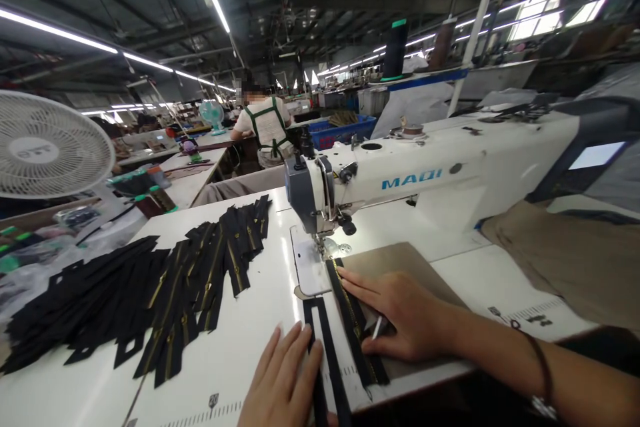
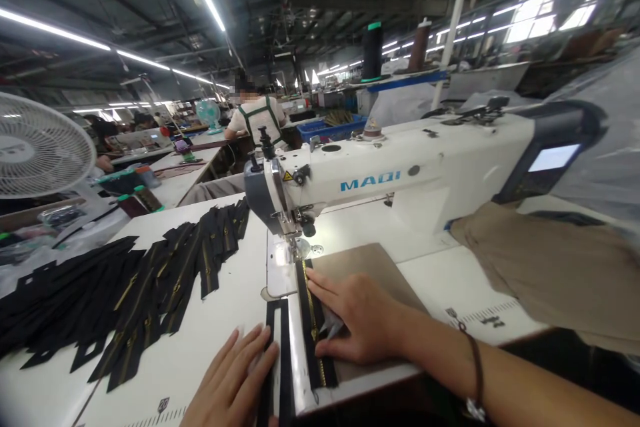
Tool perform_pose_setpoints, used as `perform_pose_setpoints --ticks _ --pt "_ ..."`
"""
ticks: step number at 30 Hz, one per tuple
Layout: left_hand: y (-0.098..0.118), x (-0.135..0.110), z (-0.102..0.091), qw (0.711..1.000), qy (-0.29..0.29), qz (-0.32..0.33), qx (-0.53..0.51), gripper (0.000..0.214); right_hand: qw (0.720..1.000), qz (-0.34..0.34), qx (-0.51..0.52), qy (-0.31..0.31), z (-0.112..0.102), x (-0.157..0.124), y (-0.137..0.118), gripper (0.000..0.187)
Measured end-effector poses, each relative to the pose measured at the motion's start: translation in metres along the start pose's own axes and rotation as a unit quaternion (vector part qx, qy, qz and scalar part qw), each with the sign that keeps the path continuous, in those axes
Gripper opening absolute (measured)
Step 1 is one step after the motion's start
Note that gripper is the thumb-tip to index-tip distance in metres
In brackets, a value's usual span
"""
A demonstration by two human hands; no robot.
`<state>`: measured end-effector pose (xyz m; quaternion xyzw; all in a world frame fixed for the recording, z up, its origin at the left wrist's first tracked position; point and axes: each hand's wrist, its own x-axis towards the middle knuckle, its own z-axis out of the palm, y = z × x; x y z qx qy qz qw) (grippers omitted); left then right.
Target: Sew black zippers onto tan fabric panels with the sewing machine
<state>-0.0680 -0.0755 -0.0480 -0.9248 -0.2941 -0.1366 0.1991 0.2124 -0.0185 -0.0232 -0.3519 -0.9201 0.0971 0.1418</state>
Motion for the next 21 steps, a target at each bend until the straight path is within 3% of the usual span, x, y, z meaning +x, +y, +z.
perform_pose_setpoints --ticks 4,11,16,21 --pt "0.007 0.002 0.002 0.998 0.001 -0.059 -0.034 0.044 1.0 -0.005 0.003 0.003 0.0 0.0 0.0 0.08" --pt "-0.014 0.015 0.005 0.992 0.089 -0.025 -0.084 0.038 1.0 0.005 0.008 -0.01 -0.001 0.001 -0.002 0.081" --pt "-0.025 0.059 -0.009 0.986 0.11 -0.061 -0.114 0.035 1.0 0.0 0.016 -0.003 0.0 0.0 -0.002 0.081" --pt "-0.02 0.102 0.012 0.989 0.064 -0.078 -0.108 0.023 0.996 -0.032 0.069 0.05 0.001 0.001 -0.002 0.073"
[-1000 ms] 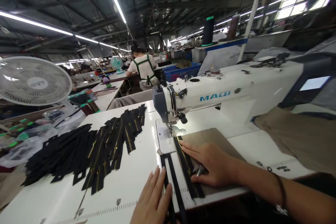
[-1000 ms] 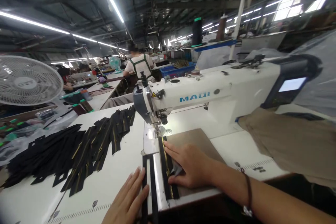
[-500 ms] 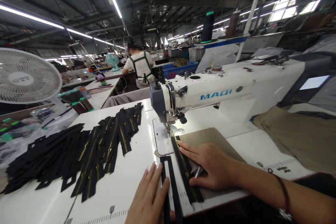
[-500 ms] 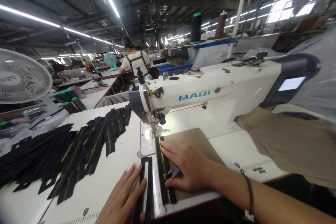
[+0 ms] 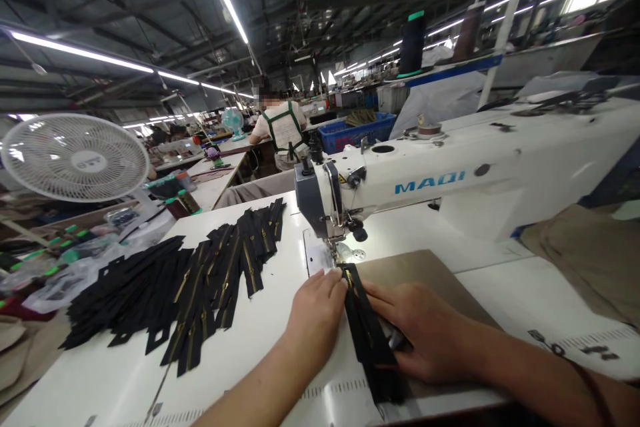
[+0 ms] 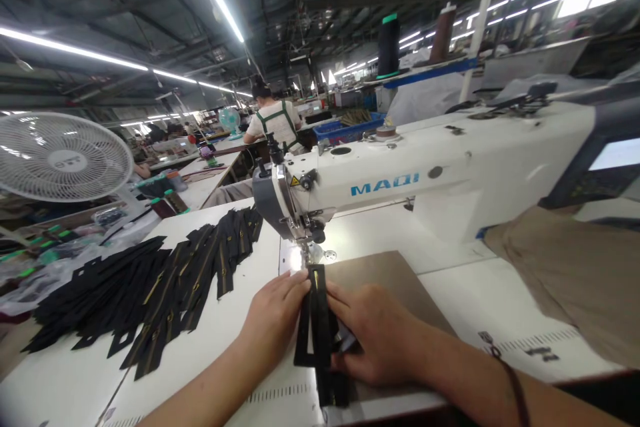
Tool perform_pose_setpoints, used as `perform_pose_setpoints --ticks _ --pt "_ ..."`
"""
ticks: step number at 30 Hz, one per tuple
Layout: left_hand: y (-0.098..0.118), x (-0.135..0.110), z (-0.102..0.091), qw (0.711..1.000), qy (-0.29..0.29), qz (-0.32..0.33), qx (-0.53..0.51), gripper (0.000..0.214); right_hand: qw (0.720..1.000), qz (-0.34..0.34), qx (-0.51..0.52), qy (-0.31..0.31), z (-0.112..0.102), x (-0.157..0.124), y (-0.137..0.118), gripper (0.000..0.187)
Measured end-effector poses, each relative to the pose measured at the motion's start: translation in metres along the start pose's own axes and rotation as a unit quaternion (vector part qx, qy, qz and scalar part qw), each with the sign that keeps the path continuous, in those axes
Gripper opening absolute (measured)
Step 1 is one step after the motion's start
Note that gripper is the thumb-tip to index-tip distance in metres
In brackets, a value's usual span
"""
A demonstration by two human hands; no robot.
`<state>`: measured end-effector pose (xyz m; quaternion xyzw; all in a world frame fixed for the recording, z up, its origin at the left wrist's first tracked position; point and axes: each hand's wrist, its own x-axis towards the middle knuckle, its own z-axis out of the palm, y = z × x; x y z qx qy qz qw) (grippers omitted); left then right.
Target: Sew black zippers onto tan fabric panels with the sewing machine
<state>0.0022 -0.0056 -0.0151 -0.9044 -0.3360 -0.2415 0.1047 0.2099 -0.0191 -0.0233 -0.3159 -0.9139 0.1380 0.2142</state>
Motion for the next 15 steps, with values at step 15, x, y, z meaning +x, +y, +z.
perform_pose_setpoints --ticks 15 --pt "0.002 0.003 0.014 0.998 -0.047 0.027 0.013 0.027 0.998 0.04 0.028 -0.025 0.0 0.002 0.002 0.07"
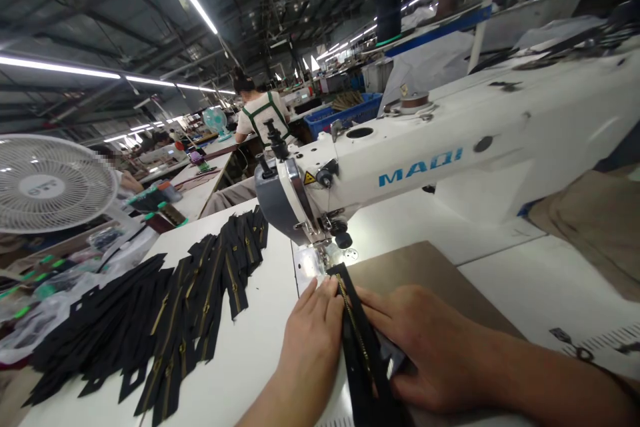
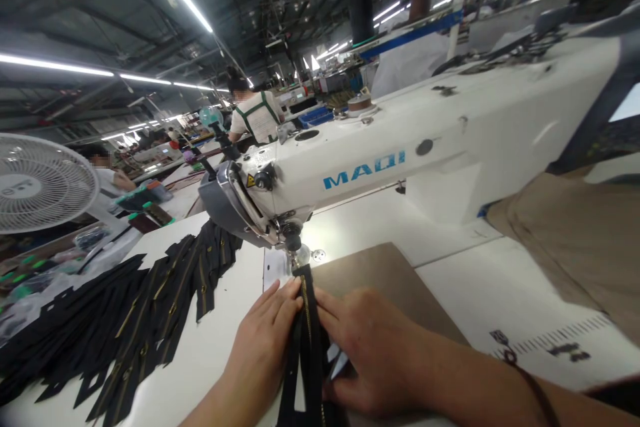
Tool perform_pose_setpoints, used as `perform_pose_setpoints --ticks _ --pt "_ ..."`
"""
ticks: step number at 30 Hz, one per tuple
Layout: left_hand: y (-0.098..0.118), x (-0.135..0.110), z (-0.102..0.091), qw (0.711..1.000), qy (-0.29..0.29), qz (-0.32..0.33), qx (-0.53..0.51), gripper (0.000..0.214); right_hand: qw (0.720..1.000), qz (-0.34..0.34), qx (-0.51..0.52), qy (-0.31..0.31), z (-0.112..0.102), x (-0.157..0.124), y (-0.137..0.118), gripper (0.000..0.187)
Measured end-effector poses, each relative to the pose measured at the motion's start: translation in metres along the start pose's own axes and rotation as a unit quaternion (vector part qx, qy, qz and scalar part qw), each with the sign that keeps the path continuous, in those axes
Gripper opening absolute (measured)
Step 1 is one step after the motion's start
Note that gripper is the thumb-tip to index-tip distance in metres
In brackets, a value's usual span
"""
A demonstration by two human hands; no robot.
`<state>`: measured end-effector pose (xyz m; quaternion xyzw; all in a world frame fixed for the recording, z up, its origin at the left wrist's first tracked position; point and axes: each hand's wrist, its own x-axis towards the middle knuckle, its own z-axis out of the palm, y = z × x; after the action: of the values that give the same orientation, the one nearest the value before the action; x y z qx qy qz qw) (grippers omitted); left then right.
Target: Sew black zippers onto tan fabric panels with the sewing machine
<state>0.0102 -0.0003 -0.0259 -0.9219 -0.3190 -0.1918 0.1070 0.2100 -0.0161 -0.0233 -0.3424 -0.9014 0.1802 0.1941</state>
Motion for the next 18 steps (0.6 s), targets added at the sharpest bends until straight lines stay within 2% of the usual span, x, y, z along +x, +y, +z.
perform_pose_setpoints --ticks 7,11,15,18 --pt "-0.002 0.001 0.006 0.999 0.017 -0.002 0.036 0.03 1.0 0.008 -0.013 -0.008 -0.005 -0.001 -0.003 0.074" --pt "-0.012 -0.006 0.008 0.998 -0.002 0.027 0.061 0.032 0.997 -0.027 -0.025 0.071 0.005 -0.002 0.006 0.076" --pt "-0.03 -0.015 0.01 0.997 -0.021 0.066 0.044 0.035 0.98 -0.07 -0.111 0.147 0.027 0.004 0.019 0.054" --pt "-0.04 -0.02 0.012 0.995 -0.021 0.088 0.04 0.034 0.967 -0.082 -0.178 0.165 0.035 0.011 0.023 0.039"
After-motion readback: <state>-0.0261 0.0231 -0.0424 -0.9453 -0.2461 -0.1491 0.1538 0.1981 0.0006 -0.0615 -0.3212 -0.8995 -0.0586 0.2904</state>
